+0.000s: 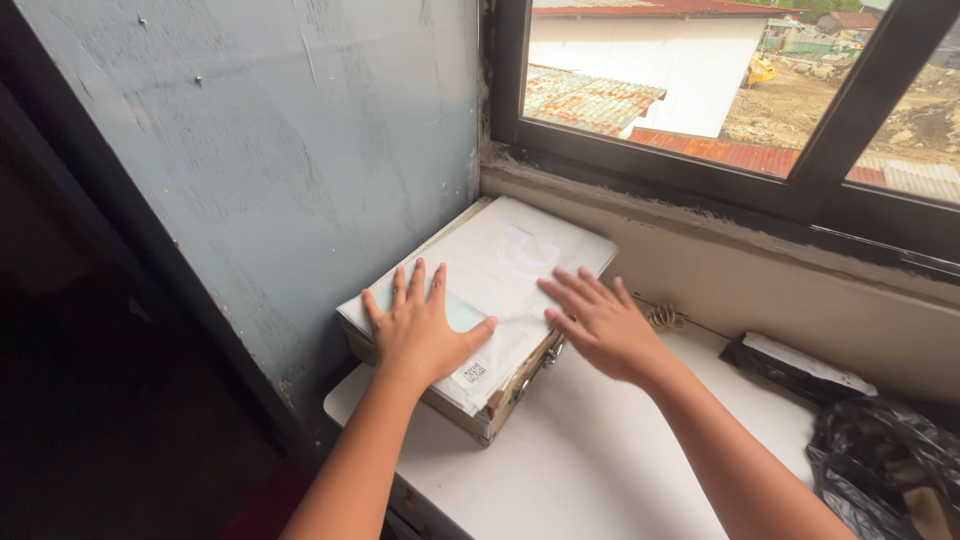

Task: The person unpacks various stationery items from a black plastic bag and places them into a red metal tin. The items include a cardboard box, a notepad, envelopes, and small wrapped candies. The person then arranges the candies on the table.

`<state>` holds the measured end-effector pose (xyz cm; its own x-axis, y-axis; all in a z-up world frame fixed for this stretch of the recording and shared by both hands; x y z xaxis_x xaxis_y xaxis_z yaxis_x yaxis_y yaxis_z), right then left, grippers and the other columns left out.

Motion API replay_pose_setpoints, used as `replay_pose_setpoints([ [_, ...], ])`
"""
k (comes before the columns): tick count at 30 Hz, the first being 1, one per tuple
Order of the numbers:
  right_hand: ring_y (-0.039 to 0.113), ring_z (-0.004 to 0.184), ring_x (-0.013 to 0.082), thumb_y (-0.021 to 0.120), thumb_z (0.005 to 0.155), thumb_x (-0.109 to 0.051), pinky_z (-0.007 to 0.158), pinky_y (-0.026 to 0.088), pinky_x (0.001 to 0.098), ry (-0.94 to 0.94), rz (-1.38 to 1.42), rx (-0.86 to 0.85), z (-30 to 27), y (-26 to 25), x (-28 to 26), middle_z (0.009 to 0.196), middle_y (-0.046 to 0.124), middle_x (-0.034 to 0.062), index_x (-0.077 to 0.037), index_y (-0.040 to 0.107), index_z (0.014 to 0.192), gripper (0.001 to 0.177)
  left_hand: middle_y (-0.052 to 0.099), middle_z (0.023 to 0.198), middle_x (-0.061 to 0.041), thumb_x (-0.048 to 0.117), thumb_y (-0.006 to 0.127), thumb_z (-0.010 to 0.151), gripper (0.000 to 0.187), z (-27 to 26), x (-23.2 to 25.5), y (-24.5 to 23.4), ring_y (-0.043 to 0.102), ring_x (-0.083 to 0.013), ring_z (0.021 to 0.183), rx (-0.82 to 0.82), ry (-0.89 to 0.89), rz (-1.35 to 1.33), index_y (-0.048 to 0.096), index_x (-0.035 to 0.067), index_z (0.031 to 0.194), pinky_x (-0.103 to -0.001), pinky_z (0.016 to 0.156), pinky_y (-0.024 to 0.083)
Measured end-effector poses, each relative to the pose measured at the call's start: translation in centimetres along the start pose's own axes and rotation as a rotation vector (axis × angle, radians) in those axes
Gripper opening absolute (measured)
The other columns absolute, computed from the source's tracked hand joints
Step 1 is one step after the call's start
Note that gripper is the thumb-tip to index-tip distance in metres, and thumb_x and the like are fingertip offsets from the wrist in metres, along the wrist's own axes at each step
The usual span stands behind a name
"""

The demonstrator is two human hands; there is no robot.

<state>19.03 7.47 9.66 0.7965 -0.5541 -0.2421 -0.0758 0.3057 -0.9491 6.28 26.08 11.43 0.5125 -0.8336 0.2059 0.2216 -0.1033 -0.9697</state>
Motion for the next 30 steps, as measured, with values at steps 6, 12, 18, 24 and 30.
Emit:
replay_pose_setpoints([
  [6, 0.017, 0.154, 0.0284, 0.025, 0.094, -0.073, 0.121, 0.008, 0.0579, 0.198, -0.107, 0.049, 2.2, 0.3, 4.4, 0.168, 0.022, 0.0045, -0.025, 0.023, 0.159, 0.080, 0.013, 0.169, -0.010, 0.076, 0.049, 0.083, 0.072, -0.8, 0.8, -0.1, 0.007, -0.0345, 0.156, -0.034, 0.037, 0.016, 0.039, 0.052, 0.150, -0.070, 0.118, 0.000],
  [12, 0.043, 0.143, 0.0386, 0.038, 0.097, -0.067, 0.116, 0.034, 0.0539, 0.498, 0.106, 0.011, -5.7, -0.5, 11.8, 0.154, 0.043, 0.0240, -0.016, 0.014, 0.166, 0.089, 0.053, 0.144, -0.012, 0.047, 0.056, 0.093, 0.045, -1.4, 2.9, -1.4, 0.046, -0.0359, 0.134, 0.145, 0.191, -0.049, 0.061, 0.037, 0.137, -0.061, 0.120, 0.012],
  [18, 0.059, 0.125, 0.0276, 0.062, 0.094, -0.040, 0.103, 0.048, 0.0424, 0.395, 0.329, 0.265, -18.9, -9.9, 10.1, 0.141, 0.057, 0.0124, -0.019, 0.039, 0.155, 0.068, 0.076, 0.103, -0.005, 0.019, 0.061, 0.093, 0.028, -8.1, 20.6, -2.3, 0.069, -0.0242, 0.098, 0.297, 0.734, -0.556, 0.072, 0.016, 0.118, -0.044, 0.105, 0.040],
  [24, 0.071, 0.102, 0.0162, 0.066, 0.093, -0.018, 0.093, 0.058, 0.0318, 0.398, 0.327, 0.620, -36.6, -19.9, 8.3, 0.123, 0.069, 0.0064, -0.011, 0.063, 0.135, 0.043, 0.073, 0.108, -0.004, 0.013, 0.064, 0.090, 0.026, -23.1, 39.9, -0.7, 0.066, -0.0241, 0.105, 0.077, 1.253, -0.977, 0.067, 0.011, 0.116, -0.043, 0.097, 0.044],
  [30, 0.069, 0.096, 0.0130, 0.064, 0.097, -0.014, 0.090, 0.055, 0.0293, 0.918, 0.317, 0.963, -60.6, -18.7, 11.6, 0.114, 0.073, 0.0041, -0.009, 0.068, 0.129, 0.033, 0.070, 0.107, -0.007, 0.012, 0.068, 0.085, 0.036, -40.2, 50.8, 2.2, 0.062, -0.0273, 0.105, -0.280, 1.641, -1.111, 0.066, 0.008, 0.120, -0.040, 0.088, 0.047],
])
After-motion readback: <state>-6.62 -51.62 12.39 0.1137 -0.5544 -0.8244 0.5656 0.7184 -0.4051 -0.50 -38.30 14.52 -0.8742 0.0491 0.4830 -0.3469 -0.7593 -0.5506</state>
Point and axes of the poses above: each hand's wrist, its own z-axis towards the middle knuckle, its own y-axis out of the palm, x = y × z, the point moved 9 cm from there along z, towards the middle knuckle
